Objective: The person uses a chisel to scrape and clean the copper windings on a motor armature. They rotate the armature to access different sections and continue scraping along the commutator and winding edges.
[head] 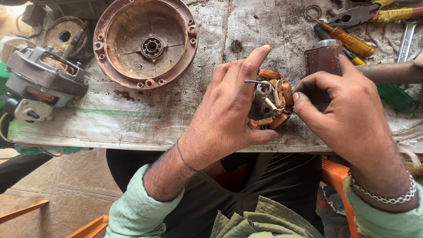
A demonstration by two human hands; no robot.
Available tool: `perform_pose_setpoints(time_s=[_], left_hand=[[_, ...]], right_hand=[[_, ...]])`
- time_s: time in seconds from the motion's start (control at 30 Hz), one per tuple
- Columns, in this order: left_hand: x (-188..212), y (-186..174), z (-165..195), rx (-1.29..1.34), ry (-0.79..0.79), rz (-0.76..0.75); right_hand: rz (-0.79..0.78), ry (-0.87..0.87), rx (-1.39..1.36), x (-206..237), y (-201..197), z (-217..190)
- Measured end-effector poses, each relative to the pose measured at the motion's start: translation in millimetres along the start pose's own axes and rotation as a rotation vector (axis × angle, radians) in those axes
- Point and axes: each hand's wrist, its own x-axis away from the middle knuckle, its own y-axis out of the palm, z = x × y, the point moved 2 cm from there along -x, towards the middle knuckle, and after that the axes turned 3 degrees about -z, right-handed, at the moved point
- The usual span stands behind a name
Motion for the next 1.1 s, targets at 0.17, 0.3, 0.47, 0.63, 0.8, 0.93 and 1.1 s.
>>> perform_pose_setpoints(time_s=[0.17, 0.3, 0.47, 0.63, 0.8, 0.93, 1.1], left_hand=[[-0.3, 1.7, -2.1, 0.015, 0.013, -0.001], [1.7, -1.7, -4.4, 0.105, 0.020, -0.048], [1.8, -9.9, -11.9, 0.358, 0.024, -0.150], [1.5, -16.6, -15.7, 0.475, 0.028, -0.242], [1.7, -17.8, -20.5, 0.439, -0.046, -0.311], [1.1, -15.6, -25.2, 0.418, -0.066, -0.313], [0.4, -14.6, -30.6, 0.465, -0.090, -0.347]], right_hand=[[0.010, -0.078, 0.028, -1.2, -3.6, 3.8], [-0.052, -0.079, -0.068, -5.6, -8.3, 3.1], [0.035, -0.209, -0.006, -5.2, -14.8, -7.7], [0.031, -0.390, 0.049, -0.5, -16.3, -17.4], [-0.014, -0.412, 0.108, 2.7, -17.8, -23.1], [-0.014, -0.447, 0.145, 2.7, -19.4, -27.9], [0.029, -0.515, 0.215, 3.6, -19.5, -27.2]])
